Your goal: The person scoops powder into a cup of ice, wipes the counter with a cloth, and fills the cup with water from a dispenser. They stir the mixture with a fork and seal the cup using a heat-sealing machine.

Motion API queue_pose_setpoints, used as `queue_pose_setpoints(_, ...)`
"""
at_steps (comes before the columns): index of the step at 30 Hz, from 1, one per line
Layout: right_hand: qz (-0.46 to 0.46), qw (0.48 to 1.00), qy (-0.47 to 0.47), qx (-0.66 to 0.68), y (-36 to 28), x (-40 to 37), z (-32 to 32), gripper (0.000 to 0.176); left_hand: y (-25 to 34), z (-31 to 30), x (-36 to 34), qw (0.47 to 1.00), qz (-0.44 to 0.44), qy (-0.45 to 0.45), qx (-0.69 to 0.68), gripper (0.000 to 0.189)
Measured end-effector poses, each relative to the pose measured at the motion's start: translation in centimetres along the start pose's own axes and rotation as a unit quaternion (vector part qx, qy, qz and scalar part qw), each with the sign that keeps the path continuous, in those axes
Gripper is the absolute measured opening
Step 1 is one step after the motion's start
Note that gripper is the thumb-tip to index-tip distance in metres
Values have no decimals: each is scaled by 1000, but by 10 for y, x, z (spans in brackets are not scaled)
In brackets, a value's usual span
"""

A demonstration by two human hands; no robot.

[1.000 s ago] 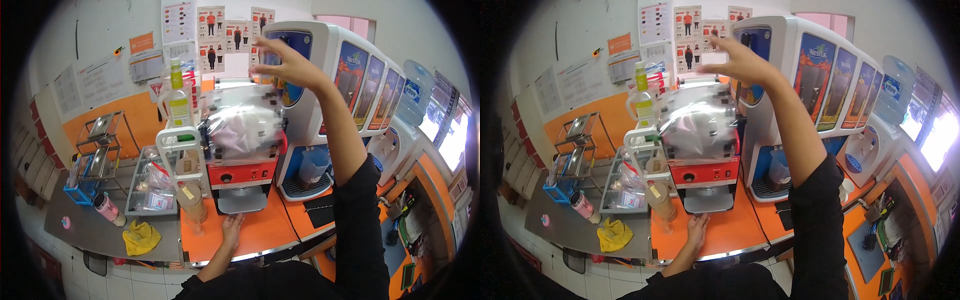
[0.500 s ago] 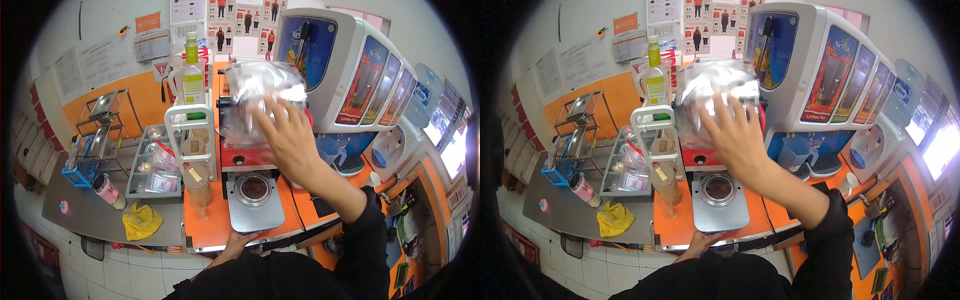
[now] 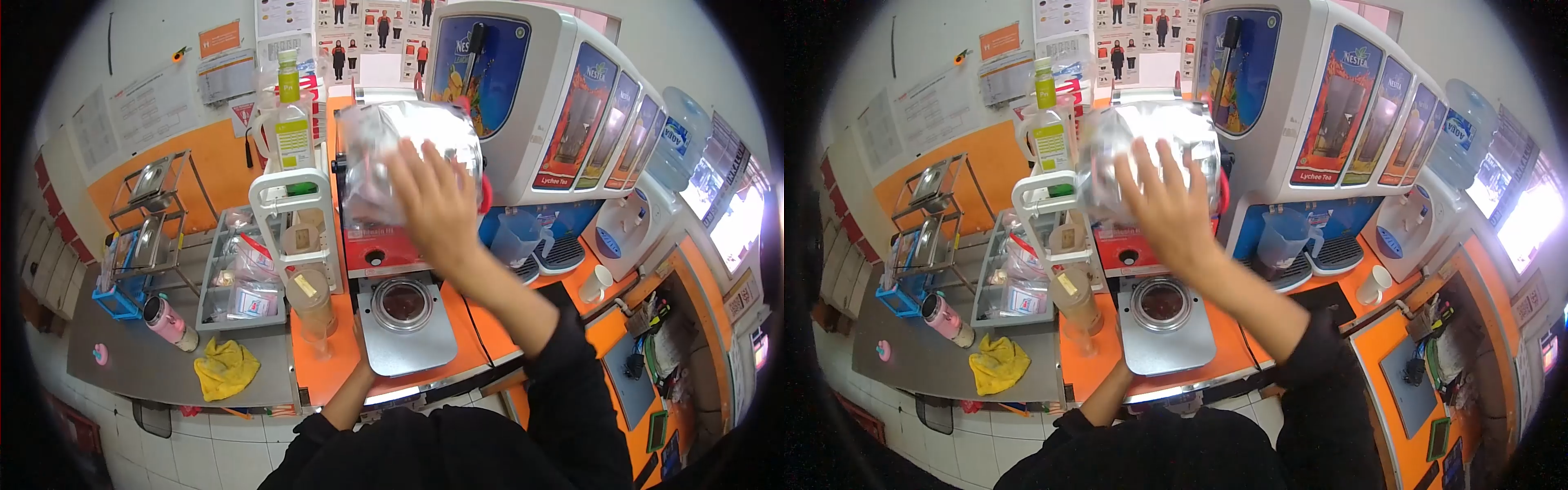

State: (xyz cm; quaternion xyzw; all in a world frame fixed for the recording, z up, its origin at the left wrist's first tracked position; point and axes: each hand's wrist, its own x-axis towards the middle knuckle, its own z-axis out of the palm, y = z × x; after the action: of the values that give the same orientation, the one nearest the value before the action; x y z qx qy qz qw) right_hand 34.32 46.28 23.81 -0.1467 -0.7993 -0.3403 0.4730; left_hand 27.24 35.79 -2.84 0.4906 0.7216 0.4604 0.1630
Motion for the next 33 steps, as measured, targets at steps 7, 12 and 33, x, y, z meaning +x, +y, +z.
queue_pose_setpoints(7,100,953,-44,283,-16,-66,-28,69,0,20,-9,1000,19,4,0,43)
queue_pose_setpoints(12,296,866,-253,312,-55,-123,-24,72,-2,28,-10,999,26,21,-17,42)
queue_pose_setpoints(33,392,855,-103,323,-35,-137,-74,62,-31,62,-106,976,78,3,-204,28)
